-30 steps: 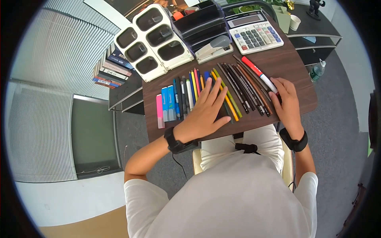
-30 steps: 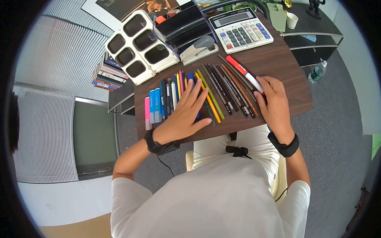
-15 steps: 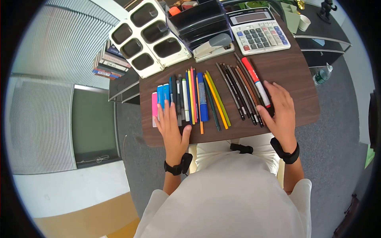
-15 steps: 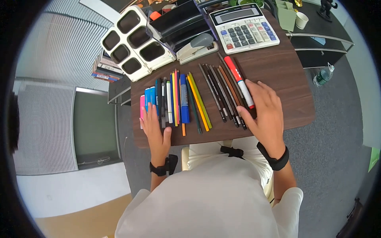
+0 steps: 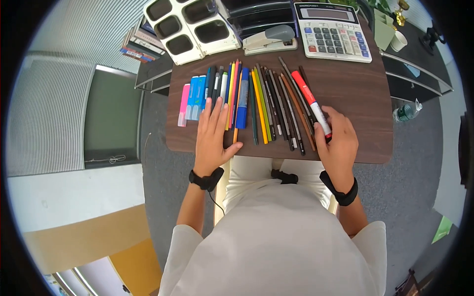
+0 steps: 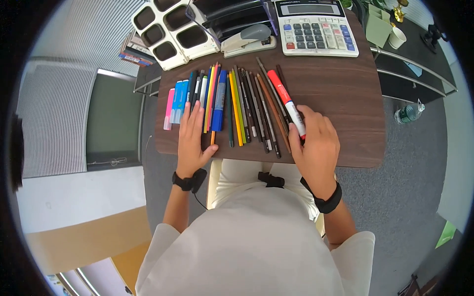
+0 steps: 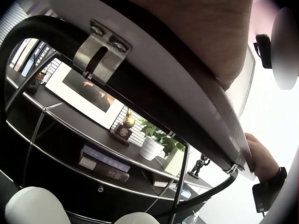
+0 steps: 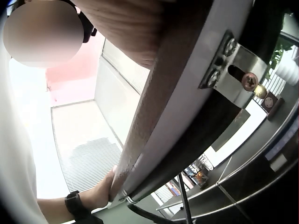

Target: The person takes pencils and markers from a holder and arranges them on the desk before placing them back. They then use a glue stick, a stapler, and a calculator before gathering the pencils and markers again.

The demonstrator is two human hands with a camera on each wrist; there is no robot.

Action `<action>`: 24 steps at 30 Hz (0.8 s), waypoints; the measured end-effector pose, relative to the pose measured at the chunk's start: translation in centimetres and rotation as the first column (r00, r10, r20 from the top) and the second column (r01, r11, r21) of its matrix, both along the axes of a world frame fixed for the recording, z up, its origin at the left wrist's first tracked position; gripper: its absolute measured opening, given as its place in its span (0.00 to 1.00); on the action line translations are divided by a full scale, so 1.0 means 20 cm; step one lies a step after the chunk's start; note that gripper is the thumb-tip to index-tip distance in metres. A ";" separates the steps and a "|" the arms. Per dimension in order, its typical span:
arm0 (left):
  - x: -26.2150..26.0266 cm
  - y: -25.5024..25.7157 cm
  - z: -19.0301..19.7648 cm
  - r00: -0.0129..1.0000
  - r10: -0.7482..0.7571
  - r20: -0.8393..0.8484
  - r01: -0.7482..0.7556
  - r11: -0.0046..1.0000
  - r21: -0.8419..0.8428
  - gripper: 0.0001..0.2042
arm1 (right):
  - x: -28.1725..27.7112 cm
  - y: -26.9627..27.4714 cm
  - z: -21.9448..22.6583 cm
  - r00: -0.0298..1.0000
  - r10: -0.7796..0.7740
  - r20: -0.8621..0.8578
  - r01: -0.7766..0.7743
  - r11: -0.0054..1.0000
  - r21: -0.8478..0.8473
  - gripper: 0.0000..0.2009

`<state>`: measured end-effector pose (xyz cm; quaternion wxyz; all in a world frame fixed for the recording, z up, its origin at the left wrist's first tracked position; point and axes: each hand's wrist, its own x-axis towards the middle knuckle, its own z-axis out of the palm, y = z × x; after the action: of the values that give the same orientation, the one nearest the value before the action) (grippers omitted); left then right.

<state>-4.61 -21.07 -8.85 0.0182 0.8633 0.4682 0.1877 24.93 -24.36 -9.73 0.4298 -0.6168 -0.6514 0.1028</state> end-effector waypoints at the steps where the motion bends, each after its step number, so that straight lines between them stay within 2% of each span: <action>1: 0.00 0.00 0.00 1.000 0.015 0.006 -0.015 1.000 0.001 0.43 | 0.00 0.00 0.00 1.000 0.015 0.006 -0.015 1.000 0.001 0.16; 4: 0.01 -0.02 0.00 0.999 0.040 0.017 -0.041 0.999 0.020 0.43 | 0.01 -0.01 0.02 1.000 -0.013 -0.002 0.012 0.998 -0.056 0.13; 6: 0.01 -0.02 -0.01 0.997 0.073 0.026 -0.074 0.996 0.044 0.42 | 0.01 -0.03 0.04 0.925 -0.142 -0.353 0.056 0.968 -0.244 0.14; 7: 0.01 -0.02 -0.01 0.997 0.068 0.029 -0.069 0.996 0.048 0.42 | 0.02 -0.03 0.02 0.925 -0.145 -0.351 0.061 0.969 -0.239 0.14; 8: 0.01 -0.02 -0.01 0.996 0.077 0.049 -0.080 0.995 0.060 0.42 | 0.04 -0.04 -0.03 0.933 -0.137 -0.333 0.136 0.990 -0.027 0.15; 9: 0.01 -0.02 -0.01 0.994 0.084 0.068 -0.089 0.993 0.072 0.41 | 0.06 -0.05 -0.06 0.940 -0.135 -0.312 0.201 0.961 0.189 0.16; 10: 0.01 -0.02 -0.01 0.995 0.074 0.069 -0.080 0.994 0.074 0.41 | 0.09 -0.10 -0.06 0.942 -0.173 -0.288 0.215 0.969 0.122 0.17; 11: 0.01 -0.02 -0.02 0.991 0.091 0.098 -0.098 0.993 0.073 0.41 | 0.10 -0.10 -0.04 0.940 -0.184 -0.288 0.227 0.966 0.124 0.17; 13: 0.00 -0.02 -0.02 0.988 0.079 0.130 -0.089 0.994 0.071 0.41 | 0.11 -0.12 0.00 0.974 -0.225 0.016 0.223 0.971 0.084 0.17; 14: 0.00 -0.01 -0.03 0.990 0.091 0.112 -0.100 0.992 0.077 0.40 | 0.10 -0.17 0.07 0.963 -0.267 -0.047 0.249 0.940 -0.233 0.16; 15: 0.00 -0.01 -0.03 0.990 0.105 0.095 -0.113 0.990 0.081 0.40 | 0.09 -0.20 0.06 0.956 -0.290 -0.039 0.273 0.933 -0.233 0.16; 17: 0.00 0.00 -0.04 0.987 0.091 0.130 -0.101 0.992 0.071 0.39 | 0.06 -0.24 0.06 0.907 -0.278 -0.315 0.267 0.960 -0.080 0.15; 19: -0.01 -0.01 -0.04 0.987 0.087 0.135 -0.094 0.994 0.049 0.38 | 0.04 -0.27 0.08 0.908 -0.330 -0.259 0.320 0.944 -0.081 0.14; 21: -0.02 -0.02 -0.03 0.986 0.077 0.147 -0.085 0.995 0.048 0.38 | 0.00 -0.27 0.09 0.943 -0.329 -0.043 0.319 0.934 -0.158 0.13; 23: -0.01 -0.01 -0.02 0.986 0.067 0.156 -0.075 0.996 0.046 0.38 | -0.05 -0.27 0.06 0.944 -0.330 -0.011 0.324 0.931 -0.169 0.11; 24: -0.01 -0.01 -0.02 0.988 0.076 0.135 -0.084 0.995 0.054 0.38 | -0.10 -0.26 0.05 0.959 -0.285 -0.006 0.279 0.944 -0.177 0.11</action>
<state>-4.84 -21.26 -9.24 0.0163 0.8295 0.4944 0.2593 23.01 -29.54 -8.71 0.3946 -0.7371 -0.5380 0.1068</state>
